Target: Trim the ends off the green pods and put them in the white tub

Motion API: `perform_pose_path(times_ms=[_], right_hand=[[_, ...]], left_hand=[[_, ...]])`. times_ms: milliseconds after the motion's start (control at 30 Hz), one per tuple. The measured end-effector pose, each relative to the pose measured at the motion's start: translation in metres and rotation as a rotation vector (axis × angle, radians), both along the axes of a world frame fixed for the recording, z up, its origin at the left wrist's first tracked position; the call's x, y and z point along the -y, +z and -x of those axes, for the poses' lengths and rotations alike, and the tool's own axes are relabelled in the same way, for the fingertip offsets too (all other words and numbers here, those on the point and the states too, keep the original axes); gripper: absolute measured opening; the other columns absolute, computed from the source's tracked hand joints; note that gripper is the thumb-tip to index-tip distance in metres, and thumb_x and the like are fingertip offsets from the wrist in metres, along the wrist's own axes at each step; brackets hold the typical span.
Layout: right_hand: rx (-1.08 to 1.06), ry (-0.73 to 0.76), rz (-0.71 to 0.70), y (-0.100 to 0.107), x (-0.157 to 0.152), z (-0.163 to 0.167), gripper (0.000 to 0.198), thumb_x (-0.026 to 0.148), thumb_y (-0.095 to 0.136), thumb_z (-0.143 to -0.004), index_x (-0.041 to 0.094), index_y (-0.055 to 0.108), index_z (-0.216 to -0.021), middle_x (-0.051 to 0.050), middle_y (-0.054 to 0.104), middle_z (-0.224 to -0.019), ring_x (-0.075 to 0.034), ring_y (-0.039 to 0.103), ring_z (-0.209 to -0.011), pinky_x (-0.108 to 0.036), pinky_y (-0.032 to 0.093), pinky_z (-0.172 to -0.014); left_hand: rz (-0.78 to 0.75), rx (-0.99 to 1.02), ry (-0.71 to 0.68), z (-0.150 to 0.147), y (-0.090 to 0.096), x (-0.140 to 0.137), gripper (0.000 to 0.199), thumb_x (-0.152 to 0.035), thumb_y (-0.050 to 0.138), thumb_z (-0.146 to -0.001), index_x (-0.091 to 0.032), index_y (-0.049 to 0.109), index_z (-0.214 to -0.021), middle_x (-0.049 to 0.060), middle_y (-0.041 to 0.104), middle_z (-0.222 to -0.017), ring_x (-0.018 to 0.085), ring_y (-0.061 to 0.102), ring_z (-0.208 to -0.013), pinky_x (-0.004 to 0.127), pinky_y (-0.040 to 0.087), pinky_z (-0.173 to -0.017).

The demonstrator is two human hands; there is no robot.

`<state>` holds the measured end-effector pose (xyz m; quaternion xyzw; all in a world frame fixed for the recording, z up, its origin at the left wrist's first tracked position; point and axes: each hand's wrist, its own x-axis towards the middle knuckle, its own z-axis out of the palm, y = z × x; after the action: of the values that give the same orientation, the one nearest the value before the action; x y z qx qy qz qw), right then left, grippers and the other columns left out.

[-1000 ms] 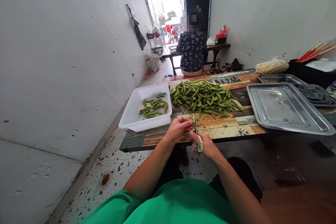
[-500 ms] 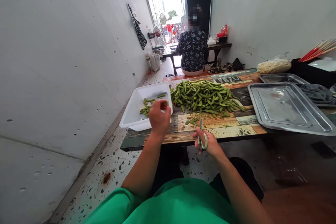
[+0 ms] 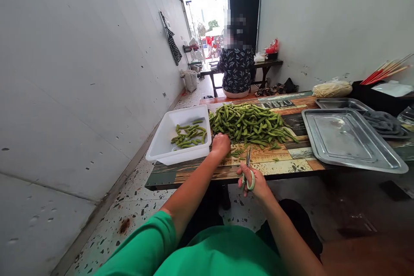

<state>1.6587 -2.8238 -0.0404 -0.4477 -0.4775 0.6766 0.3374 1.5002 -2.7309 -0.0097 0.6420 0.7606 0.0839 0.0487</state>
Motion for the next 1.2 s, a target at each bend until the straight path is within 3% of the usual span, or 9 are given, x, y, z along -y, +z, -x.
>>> perform_pose_path(times_ms=[200,300,400,533,667,833,1000,1100,1200], right_hand=[[0.002,0.003,-0.006,-0.003,-0.001,0.002,0.07,0.084,0.062,-0.063,0.018,0.052,-0.084,0.003,0.057,-0.05,-0.007,0.04,-0.037,-0.02,0.038,-0.032],[0.023,0.022,0.005,-0.001,-0.002,0.002,0.071,0.085,0.061,-0.062,0.018,0.052,-0.084,0.004,0.056,-0.049,-0.007,0.04,-0.035,-0.02,0.037,-0.032],[0.077,0.067,-0.016,0.001,-0.006,0.0,0.07,0.084,0.06,-0.064,0.017,0.053,-0.084,0.004,0.056,-0.049,-0.007,0.041,-0.033,-0.02,0.036,-0.031],[0.184,0.112,-0.097,0.007,-0.013,-0.006,0.063,0.078,0.061,-0.069,0.017,0.054,-0.081,0.004,0.056,-0.049,-0.007,0.042,-0.031,-0.02,0.033,-0.03],[0.253,0.161,-0.112,0.014,-0.014,-0.008,0.059,0.075,0.059,-0.074,0.016,0.056,-0.081,0.003,0.058,-0.051,-0.007,0.042,-0.032,-0.02,0.034,-0.032],[0.299,0.164,-0.119,0.019,-0.011,-0.007,0.058,0.076,0.059,-0.073,0.018,0.054,-0.076,0.003,0.056,-0.046,-0.008,0.038,-0.028,-0.02,0.03,-0.03],[0.312,0.136,-0.141,0.013,-0.013,-0.006,0.059,0.076,0.061,-0.071,0.019,0.048,-0.063,0.005,0.049,-0.039,-0.007,0.033,-0.024,-0.021,0.024,-0.026],[0.305,0.118,-0.148,0.008,-0.015,-0.006,0.06,0.077,0.061,-0.07,0.019,0.048,-0.062,0.005,0.046,-0.038,-0.007,0.033,-0.024,-0.021,0.024,-0.026],[0.243,0.113,-0.115,0.008,-0.013,-0.006,0.063,0.081,0.059,-0.068,0.019,0.051,-0.072,0.004,0.053,-0.044,-0.008,0.04,-0.028,-0.021,0.032,-0.029]], left_hand=[[-0.073,0.095,-0.018,0.01,-0.007,0.007,0.039,0.001,0.038,-0.088,-0.007,0.067,-0.112,0.019,0.069,-0.109,0.026,0.064,-0.108,0.034,0.05,-0.092],[-0.249,0.304,-0.083,0.009,-0.009,0.021,0.037,-0.003,0.047,-0.087,-0.011,0.066,-0.118,0.015,0.07,-0.111,0.023,0.064,-0.108,0.033,0.048,-0.096],[-0.341,0.603,-0.133,0.004,-0.011,0.035,0.031,-0.009,0.055,-0.085,-0.014,0.069,-0.113,0.009,0.074,-0.103,0.017,0.067,-0.094,0.029,0.05,-0.091],[-0.24,1.017,-0.155,-0.001,-0.018,0.047,0.017,-0.017,0.063,-0.082,-0.014,0.074,-0.094,0.005,0.074,-0.085,0.012,0.064,-0.074,0.024,0.05,-0.073],[-0.222,1.26,-0.142,0.0,-0.021,0.051,0.012,-0.023,0.071,-0.076,-0.013,0.072,-0.082,0.003,0.071,-0.074,0.01,0.059,-0.065,0.021,0.046,-0.065],[-0.162,1.312,-0.21,0.005,-0.019,0.054,0.016,-0.026,0.074,-0.072,-0.013,0.072,-0.081,0.003,0.071,-0.076,0.01,0.059,-0.068,0.022,0.046,-0.069],[-0.084,1.342,-0.174,0.007,-0.021,0.051,0.014,-0.022,0.075,-0.071,-0.012,0.07,-0.079,0.002,0.069,-0.073,0.008,0.056,-0.064,0.02,0.044,-0.064],[-0.01,1.431,-0.158,0.005,-0.02,0.051,0.024,-0.021,0.079,-0.069,-0.012,0.069,-0.089,0.001,0.067,-0.072,0.007,0.056,-0.061,0.02,0.044,-0.063],[0.005,1.622,-0.101,0.001,-0.016,0.053,0.039,-0.02,0.08,-0.069,-0.013,0.066,-0.104,-0.001,0.066,-0.07,0.008,0.058,-0.059,0.022,0.049,-0.062]])
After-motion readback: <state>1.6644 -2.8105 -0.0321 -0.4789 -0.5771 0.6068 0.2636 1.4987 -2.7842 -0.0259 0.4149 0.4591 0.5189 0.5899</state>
